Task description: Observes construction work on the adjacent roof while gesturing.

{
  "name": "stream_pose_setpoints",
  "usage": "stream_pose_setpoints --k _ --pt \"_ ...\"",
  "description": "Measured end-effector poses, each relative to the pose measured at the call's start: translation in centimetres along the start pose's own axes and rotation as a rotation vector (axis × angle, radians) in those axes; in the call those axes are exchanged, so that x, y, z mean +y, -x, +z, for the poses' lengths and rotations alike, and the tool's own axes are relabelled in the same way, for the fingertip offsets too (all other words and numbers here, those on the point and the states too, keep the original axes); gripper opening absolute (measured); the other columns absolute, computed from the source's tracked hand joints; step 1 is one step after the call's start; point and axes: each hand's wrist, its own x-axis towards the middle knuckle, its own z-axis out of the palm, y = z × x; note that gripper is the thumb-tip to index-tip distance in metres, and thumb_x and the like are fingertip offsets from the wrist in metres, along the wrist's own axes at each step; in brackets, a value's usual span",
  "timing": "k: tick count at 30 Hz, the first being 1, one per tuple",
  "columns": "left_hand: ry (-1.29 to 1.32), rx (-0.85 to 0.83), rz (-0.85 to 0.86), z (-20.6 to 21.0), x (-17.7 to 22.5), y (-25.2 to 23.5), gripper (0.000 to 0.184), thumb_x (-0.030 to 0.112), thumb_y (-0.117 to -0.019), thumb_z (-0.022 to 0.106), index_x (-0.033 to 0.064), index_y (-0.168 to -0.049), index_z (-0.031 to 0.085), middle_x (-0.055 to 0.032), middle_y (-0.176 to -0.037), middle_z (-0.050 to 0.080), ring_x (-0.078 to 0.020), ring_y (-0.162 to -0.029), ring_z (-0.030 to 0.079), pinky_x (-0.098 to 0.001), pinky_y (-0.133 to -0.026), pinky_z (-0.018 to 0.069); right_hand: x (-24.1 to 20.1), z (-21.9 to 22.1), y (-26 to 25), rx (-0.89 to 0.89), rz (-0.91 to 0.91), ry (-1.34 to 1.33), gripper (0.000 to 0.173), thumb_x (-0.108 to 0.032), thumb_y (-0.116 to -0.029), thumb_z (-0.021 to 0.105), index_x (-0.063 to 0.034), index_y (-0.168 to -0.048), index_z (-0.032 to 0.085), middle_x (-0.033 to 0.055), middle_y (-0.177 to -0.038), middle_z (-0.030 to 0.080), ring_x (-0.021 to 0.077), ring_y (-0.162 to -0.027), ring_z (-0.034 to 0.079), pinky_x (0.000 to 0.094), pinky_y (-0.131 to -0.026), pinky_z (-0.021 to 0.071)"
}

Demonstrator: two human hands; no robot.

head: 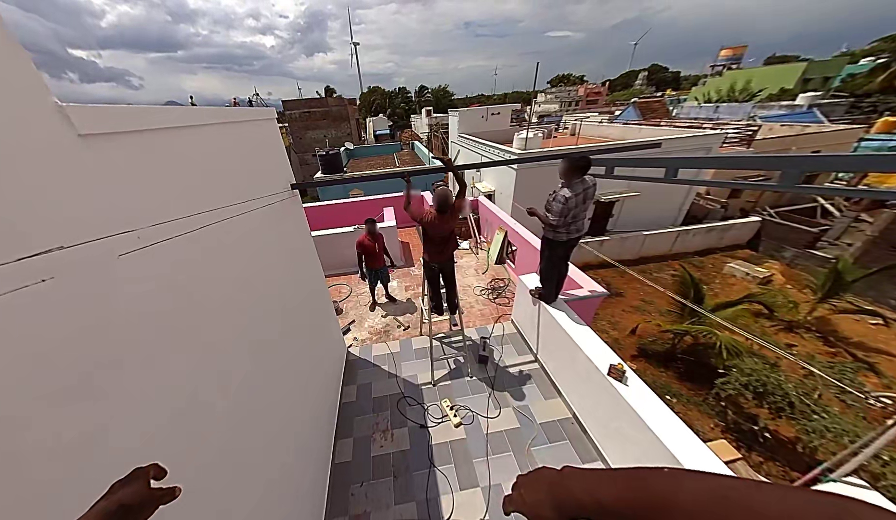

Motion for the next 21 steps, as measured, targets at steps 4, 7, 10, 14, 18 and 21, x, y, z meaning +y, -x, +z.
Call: stream_pose_setpoints --k 4,7,10,14,18,21 --pt "0.006 -0.006 0.019 0.1 0.6 -0.3 0.066 0.030 -0.0970 0.074 -0.0036 -0.147 0.048 -0.0315 -0.127 0.064 -0.0422 -0.108 0.069 -0.0556 -0.096 0.0537 -0.3 0.0 0.3 0.011 0.000 -0.019 0.061 -0.031 -0.0951 0.073 -0.0020 -0.145 0.052 0.0311 -0.124 0.064 0.0482 -0.116 0.062 0.0664 -0.094 0.0476" --pt "0.018 -0.003 0.016 0.0 1.2 -0.2 0.066 0.029 -0.0963 0.075 -0.0034 -0.147 0.048 -0.0319 -0.128 0.063 -0.0422 -0.108 0.068 -0.0552 -0.096 0.0540 -0.2 0.0 0.3 0.002 -0.002 -0.016 0.062 -0.032 -0.0949 0.074 -0.0027 -0.145 0.052 0.0307 -0.125 0.063 0.0474 -0.117 0.062 0.0656 -0.095 0.0477" --pt "0.016 0.000 0.012 -0.1 1.5 0.0 0.064 0.028 -0.0968 0.074 -0.0032 -0.146 0.048 -0.0320 -0.128 0.063 -0.0422 -0.108 0.068 -0.0549 -0.096 0.0538 -0.2 0.1 0.4 0.003 -0.003 -0.012 0.062 -0.032 -0.0951 0.073 -0.0022 -0.145 0.052 0.0310 -0.124 0.063 0.0471 -0.116 0.062 0.0652 -0.095 0.0478" --pt "0.016 0.003 0.013 -0.1 1.0 -0.3 0.065 0.029 -0.0959 0.076 -0.0029 -0.146 0.049 -0.0316 -0.128 0.063 -0.0421 -0.108 0.069 -0.0551 -0.096 0.0539 0.1 0.3 0.4 0.011 -0.001 -0.015 0.062 -0.033 -0.0942 0.074 -0.0021 -0.144 0.053 0.0305 -0.123 0.064 0.0468 -0.115 0.063 0.0652 -0.094 0.0483" --pt "0.010 0.000 0.006 -0.2 0.9 0.2 0.064 0.028 -0.0965 0.075 -0.0032 -0.146 0.048 -0.0319 -0.127 0.063 -0.0422 -0.109 0.068 -0.0553 -0.097 0.0531 0.0 0.2 0.5 0.013 0.003 -0.016 0.063 -0.033 -0.0943 0.074 -0.0022 -0.145 0.052 0.0306 -0.124 0.064 0.0470 -0.116 0.062 0.0651 -0.095 0.0480" --pt "-0.002 0.003 0.001 -0.2 0.7 0.1 0.065 0.029 -0.0963 0.075 -0.0033 -0.146 0.049 -0.0316 -0.128 0.063 -0.0420 -0.108 0.068 -0.0548 -0.096 0.0536 0.0 0.2 0.4 0.016 0.003 -0.004 0.062 -0.033 -0.0950 0.073 -0.0024 -0.144 0.053 0.0303 -0.123 0.064 0.0472 -0.115 0.063 0.0649 -0.094 0.0484"
